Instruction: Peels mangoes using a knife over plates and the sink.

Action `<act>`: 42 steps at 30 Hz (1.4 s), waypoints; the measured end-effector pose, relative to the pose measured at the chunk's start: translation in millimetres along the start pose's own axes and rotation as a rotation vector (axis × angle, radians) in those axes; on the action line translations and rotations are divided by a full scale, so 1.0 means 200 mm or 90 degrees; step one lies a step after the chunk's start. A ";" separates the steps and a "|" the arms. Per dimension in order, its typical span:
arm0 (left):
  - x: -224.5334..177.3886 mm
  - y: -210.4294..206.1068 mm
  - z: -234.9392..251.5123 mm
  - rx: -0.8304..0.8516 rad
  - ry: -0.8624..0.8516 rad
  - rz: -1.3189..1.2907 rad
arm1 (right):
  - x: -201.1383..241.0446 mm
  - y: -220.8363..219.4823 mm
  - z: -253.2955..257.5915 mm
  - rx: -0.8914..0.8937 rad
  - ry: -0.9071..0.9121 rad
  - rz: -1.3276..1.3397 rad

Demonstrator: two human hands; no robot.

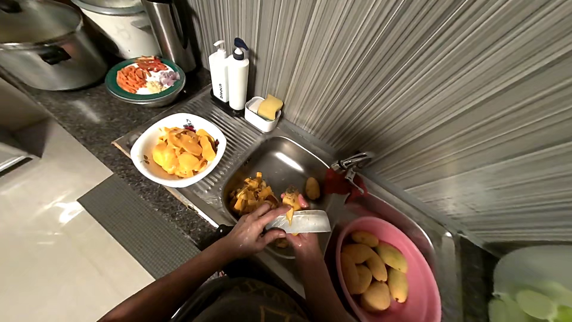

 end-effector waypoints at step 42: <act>-0.01 -0.05 0.01 0.072 0.010 -0.278 | 0.20 0.09 -0.10 -0.096 0.159 -0.518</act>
Point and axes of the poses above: each hand's wrist, its own z-axis towards the middle knuckle, its own y-axis out of the back of the hand, x = y × z, the point moved 9 cm from there along z, towards the middle knuckle, and after that the axes turned 9 degrees about -z, right-handed, at the moved point
